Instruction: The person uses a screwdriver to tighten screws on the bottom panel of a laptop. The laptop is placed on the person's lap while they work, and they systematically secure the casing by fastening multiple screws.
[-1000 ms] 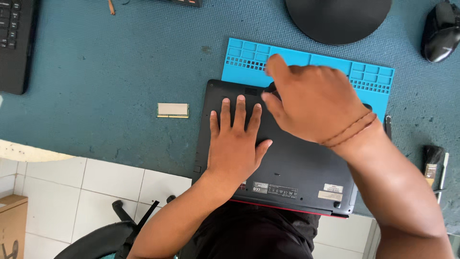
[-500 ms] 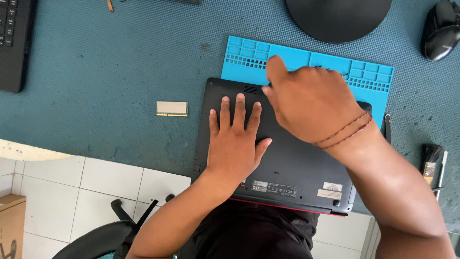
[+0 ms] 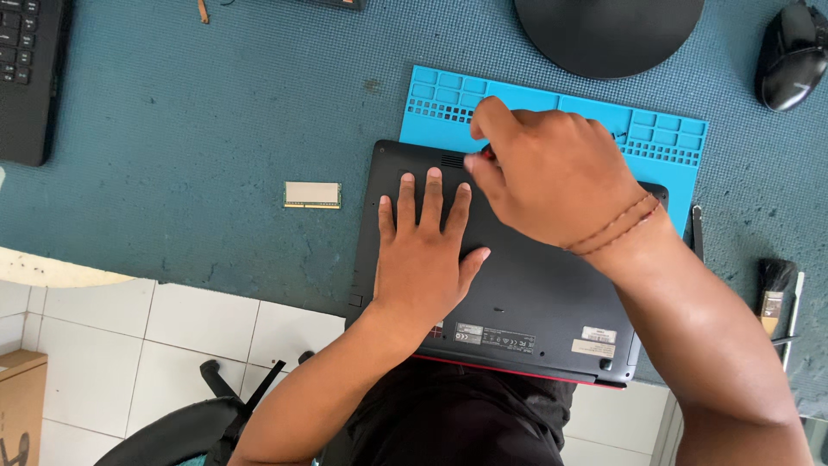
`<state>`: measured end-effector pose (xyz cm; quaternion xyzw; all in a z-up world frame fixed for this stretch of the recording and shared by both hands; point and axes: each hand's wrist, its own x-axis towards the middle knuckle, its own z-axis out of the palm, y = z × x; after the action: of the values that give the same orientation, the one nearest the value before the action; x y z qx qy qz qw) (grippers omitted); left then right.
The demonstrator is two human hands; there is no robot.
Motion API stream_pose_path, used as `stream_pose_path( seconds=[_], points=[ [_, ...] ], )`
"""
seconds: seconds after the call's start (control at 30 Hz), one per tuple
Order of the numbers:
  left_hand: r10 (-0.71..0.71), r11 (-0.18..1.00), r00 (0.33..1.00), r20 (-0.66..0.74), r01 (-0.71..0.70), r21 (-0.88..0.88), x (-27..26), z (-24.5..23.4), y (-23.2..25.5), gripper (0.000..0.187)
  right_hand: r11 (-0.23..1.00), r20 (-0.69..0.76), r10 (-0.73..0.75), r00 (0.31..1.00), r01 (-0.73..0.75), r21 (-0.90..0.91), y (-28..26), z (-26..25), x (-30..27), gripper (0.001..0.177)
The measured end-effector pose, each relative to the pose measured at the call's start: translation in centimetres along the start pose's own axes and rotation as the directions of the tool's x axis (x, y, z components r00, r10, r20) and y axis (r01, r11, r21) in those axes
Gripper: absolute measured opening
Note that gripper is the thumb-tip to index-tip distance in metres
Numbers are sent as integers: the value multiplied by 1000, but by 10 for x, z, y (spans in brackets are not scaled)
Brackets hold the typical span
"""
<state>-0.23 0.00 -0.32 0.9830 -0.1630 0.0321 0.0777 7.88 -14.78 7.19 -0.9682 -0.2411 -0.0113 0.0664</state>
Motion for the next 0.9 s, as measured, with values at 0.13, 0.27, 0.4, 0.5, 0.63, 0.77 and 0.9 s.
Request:
stream_pose_path(
  seconds=[0.13, 0.27, 0.4, 0.5, 0.63, 0.77, 0.9],
  points=[
    [10, 1000, 1000, 5, -10, -15, 0, -2, -2, 69, 999, -62, -16, 998, 19, 43, 6, -3, -15, 19],
    [25, 983, 1000, 7, -24, -184, -2, -7, -11, 68, 932, -238, 76, 968, 16, 362, 6, -14, -46, 13],
    [7, 851, 978, -207, -115, -512, -9, -15, -16, 54, 792, -163, 332, 929, -181, 584, 3, -8, -86, 12],
    [49, 716, 954, -295, -239, -656, -13, -37, -10, 30, 520, 61, 488, 871, -346, 781, -6, 8, -114, 15],
    [57, 684, 943, -327, -276, -676, -27, -40, 2, 14, 337, 88, 487, 869, -279, 899, -18, 17, -140, 12],
    [14, 563, 955, -298, -254, -787, -42, -32, 10, 9, 273, 40, 517, 855, -209, 939, -18, 33, -163, 11],
    [-76, 461, 974, -215, -157, -873, -54, -32, 16, 7, 310, -71, 449, 891, -80, 947, -21, 37, -175, 9]
  ],
)
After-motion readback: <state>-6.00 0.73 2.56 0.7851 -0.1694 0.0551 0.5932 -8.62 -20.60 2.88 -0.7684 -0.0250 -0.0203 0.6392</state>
